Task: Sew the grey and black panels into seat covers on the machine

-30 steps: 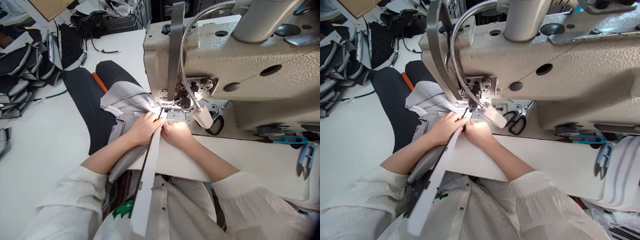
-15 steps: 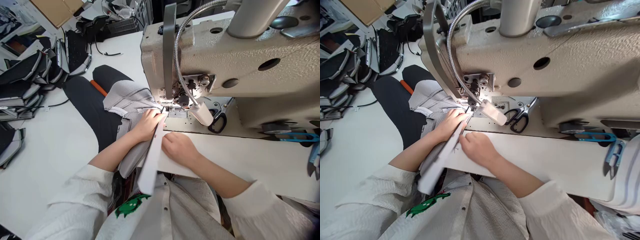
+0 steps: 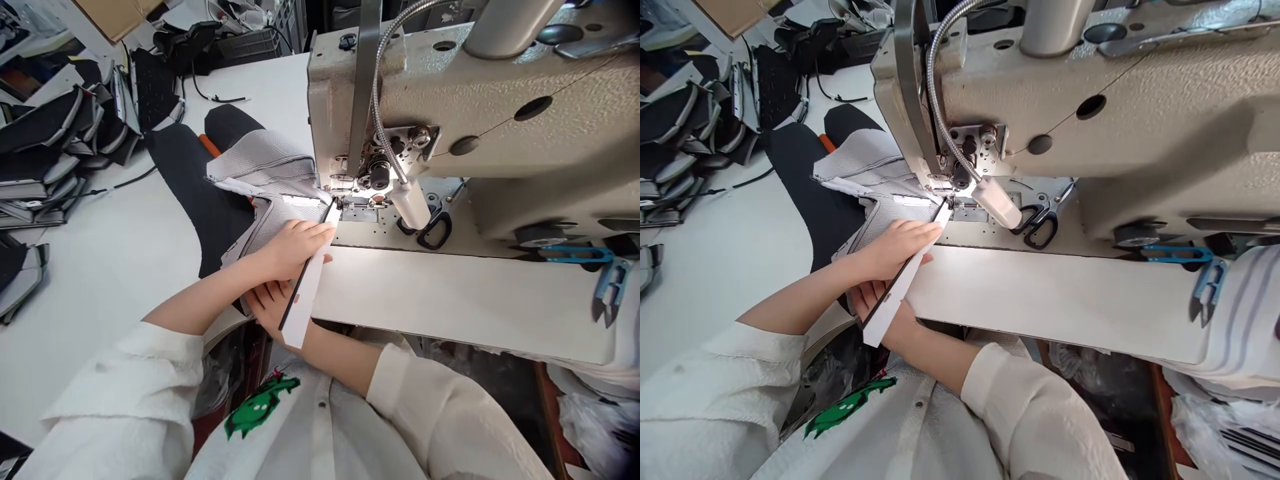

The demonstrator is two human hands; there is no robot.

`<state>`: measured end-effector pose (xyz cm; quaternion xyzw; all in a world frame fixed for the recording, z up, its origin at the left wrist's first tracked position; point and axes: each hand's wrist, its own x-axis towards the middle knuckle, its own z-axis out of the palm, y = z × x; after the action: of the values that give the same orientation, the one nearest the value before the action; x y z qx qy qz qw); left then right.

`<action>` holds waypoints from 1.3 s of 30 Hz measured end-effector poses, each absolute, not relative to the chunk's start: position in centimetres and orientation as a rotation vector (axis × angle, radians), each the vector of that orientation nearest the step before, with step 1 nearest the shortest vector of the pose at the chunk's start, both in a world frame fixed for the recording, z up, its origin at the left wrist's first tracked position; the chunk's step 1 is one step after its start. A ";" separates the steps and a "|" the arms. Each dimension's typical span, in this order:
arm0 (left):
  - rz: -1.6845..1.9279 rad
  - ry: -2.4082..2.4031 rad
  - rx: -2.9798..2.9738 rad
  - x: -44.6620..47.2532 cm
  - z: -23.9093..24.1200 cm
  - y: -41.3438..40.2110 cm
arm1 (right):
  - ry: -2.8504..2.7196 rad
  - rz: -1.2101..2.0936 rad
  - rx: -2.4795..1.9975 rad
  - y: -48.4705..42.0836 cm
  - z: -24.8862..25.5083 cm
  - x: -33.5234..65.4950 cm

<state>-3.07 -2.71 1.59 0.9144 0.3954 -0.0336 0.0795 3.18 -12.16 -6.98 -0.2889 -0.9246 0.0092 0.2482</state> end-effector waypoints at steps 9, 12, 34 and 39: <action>-0.197 1.169 2.924 -3.0 0.3 -3.3 | -2.539 -0.023 -0.500 -13.3 -6.3 7.9; -0.190 1.227 2.963 -1.8 -0.2 -3.7 | -2.567 0.079 -0.417 -13.4 -5.9 11.8; 0.068 1.073 3.247 -2.2 -1.3 -3.5 | -2.585 0.065 -0.887 -9.7 -3.9 16.4; 0.111 1.085 3.265 -2.1 -1.5 -3.2 | -2.576 0.011 -0.942 -8.3 -3.7 16.9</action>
<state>-2.14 -3.16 -1.52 0.9378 0.3116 0.0318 -0.1496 16.85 -8.27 -3.67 -0.3367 -0.9205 0.0040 0.1983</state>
